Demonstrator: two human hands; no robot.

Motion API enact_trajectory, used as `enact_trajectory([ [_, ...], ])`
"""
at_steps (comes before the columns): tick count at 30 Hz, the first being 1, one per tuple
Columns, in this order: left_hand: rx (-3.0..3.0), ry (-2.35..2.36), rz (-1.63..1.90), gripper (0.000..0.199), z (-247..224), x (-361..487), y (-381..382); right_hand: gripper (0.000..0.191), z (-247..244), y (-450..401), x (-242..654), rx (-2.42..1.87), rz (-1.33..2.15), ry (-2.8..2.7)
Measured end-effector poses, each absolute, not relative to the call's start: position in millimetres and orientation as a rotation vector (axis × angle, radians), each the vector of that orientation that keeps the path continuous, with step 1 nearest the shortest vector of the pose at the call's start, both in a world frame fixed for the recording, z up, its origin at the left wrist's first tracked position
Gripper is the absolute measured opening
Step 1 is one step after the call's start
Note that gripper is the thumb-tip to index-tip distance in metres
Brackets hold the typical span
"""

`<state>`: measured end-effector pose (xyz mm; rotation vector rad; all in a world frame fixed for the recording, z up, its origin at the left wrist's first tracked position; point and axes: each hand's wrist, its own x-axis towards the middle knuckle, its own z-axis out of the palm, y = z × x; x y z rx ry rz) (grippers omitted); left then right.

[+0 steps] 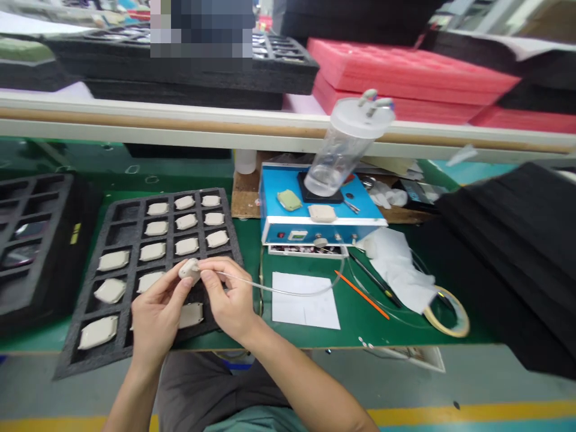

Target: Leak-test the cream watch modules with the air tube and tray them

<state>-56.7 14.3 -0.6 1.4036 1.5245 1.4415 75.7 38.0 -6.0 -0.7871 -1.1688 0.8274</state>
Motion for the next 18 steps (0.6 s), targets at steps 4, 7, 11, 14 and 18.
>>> enact_trajectory([
  [4,1.877,1.775,1.172,0.041,28.8,-82.8,21.1,0.014,-10.5,27.0,78.5,-0.870,0.873,-1.113],
  [7,2.220,2.068,0.634,0.043,68.4,-131.1,58.8,0.017,-13.8,23.0,78.4,-0.924,0.921,-1.068],
  [11,2.296,1.984,-0.136,0.036,100.6,-193.9,126.5,0.024,-13.2,18.3,77.2,-0.946,0.977,-1.030],
  [14,2.288,1.853,-0.185,0.029,93.5,-208.8,150.6,0.030,-11.5,15.1,77.8,-1.007,0.991,-1.027],
  [18,2.326,1.931,-0.049,0.045,70.0,-209.8,131.2,0.032,-10.0,12.3,78.6,-1.044,0.993,-1.007],
])
